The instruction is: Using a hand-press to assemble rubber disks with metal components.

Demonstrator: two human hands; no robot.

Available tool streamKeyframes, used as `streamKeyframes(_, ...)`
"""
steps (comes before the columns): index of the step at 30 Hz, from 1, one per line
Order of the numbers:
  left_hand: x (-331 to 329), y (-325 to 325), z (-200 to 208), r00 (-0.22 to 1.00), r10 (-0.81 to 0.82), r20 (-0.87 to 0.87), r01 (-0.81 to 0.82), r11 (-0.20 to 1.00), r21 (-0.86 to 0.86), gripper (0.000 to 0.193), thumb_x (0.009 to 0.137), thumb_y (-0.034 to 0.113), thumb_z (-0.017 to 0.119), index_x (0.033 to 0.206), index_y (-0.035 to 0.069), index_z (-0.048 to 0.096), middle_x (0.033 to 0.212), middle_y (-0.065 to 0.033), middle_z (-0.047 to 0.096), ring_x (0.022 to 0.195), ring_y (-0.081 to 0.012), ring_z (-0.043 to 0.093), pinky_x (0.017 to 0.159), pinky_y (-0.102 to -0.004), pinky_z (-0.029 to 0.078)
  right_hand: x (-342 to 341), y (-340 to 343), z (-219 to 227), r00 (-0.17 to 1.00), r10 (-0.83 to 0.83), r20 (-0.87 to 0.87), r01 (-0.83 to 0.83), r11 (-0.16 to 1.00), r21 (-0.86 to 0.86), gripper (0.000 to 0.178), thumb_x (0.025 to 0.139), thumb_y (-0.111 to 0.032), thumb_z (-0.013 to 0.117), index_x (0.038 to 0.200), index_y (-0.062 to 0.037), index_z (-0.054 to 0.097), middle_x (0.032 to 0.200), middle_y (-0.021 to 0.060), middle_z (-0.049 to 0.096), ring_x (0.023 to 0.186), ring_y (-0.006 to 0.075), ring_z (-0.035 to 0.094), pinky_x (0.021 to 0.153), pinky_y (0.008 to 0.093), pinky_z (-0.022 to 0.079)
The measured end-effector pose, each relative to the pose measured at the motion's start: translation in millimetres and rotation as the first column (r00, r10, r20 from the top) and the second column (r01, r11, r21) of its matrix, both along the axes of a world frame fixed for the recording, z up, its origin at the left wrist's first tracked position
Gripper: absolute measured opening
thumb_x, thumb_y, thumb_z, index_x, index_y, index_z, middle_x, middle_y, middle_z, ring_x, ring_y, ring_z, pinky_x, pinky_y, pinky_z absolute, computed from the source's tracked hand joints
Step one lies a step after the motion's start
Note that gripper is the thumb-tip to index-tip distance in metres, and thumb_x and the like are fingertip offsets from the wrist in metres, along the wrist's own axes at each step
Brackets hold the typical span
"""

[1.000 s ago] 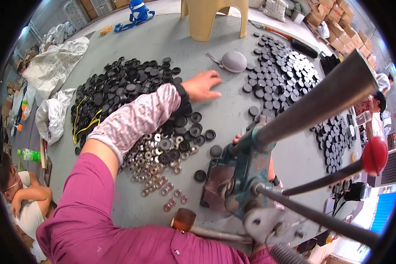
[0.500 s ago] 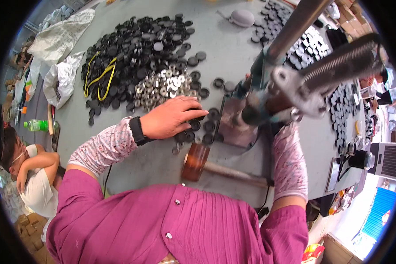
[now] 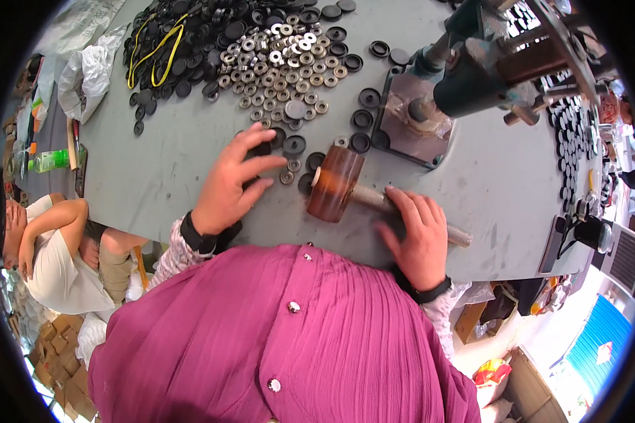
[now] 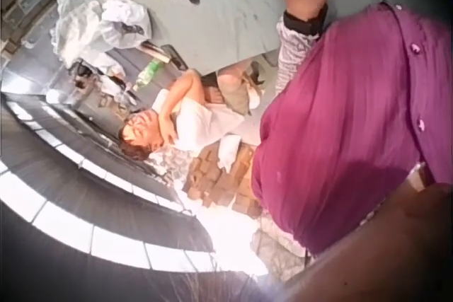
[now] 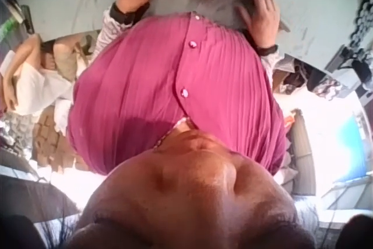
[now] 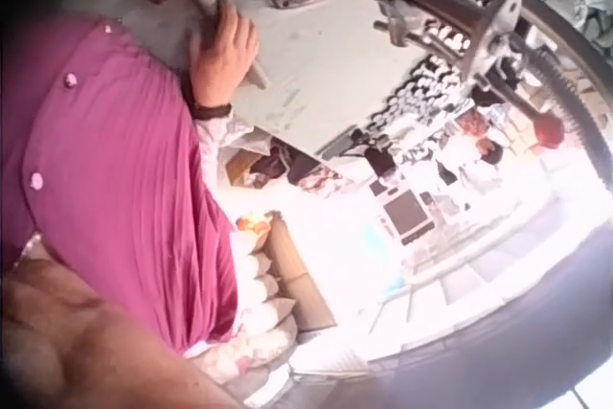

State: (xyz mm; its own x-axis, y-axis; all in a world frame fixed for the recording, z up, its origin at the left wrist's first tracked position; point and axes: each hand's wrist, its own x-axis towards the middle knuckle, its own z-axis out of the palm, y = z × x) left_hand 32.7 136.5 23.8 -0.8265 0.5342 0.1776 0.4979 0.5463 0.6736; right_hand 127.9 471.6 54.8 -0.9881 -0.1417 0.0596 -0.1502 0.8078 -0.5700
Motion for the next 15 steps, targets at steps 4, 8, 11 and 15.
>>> streamKeyframes(4,-4.3,1.8,12.8,0.993,0.091,-0.07,-0.091,0.996,0.003,0.031,0.08,0.002,0.077,0.11,0.005,0.074,0.132,-0.0151,0.066,0.134,-0.0415,0.056,0.11,-0.0489,0.046,11.4,22.1,-11.1,0.992,-0.011,-0.126,0.023,0.995,0.096,0.046,0.078,-0.011,0.081,0.123,-0.0074,0.07,0.112,0.0104,0.072,0.103,0.0325,0.066,0.092,0.0432,0.051)
streamKeyframes(8,4.6,5.6,12.7,0.988,0.144,-0.051,-0.141,0.988,0.058,0.018,0.085,0.0,0.071,0.103,0.001,0.075,0.122,-0.0156,0.069,0.122,-0.0383,0.062,0.107,-0.046,0.047,20.7,88.0,-9.2,0.981,-0.138,-0.133,0.15,0.985,0.084,0.046,0.078,-0.013,0.082,0.123,-0.0085,0.07,0.112,0.0095,0.072,0.104,0.0322,0.066,0.093,0.0434,0.051)
streamKeyframes(11,7.6,14.2,8.5,0.985,0.173,0.027,-0.175,0.976,0.13,0.015,0.088,0.0,0.07,0.102,0.001,0.075,0.119,-0.0156,0.07,0.119,-0.0356,0.064,0.106,-0.0435,0.048,22.2,119.7,-2.8,0.988,-0.106,-0.112,0.123,0.981,0.151,0.043,0.081,-0.012,0.081,0.122,-0.0076,0.07,0.114,0.0106,0.072,0.106,0.0327,0.065,0.094,0.0425,0.051)
streamKeyframes(15,-1.7,23.8,4.8,0.974,0.226,0.022,-0.225,0.952,0.208,0.014,0.089,0.001,0.07,0.102,0.001,0.075,0.116,-0.0157,0.07,0.115,-0.0341,0.065,0.104,-0.0425,0.048,32.4,159.4,9.7,0.983,-0.165,-0.081,0.145,0.968,-0.204,0.031,0.091,-0.019,0.076,0.119,-0.0063,0.072,0.12,0.013,0.071,0.115,0.0308,0.065,0.108,0.042,0.047)
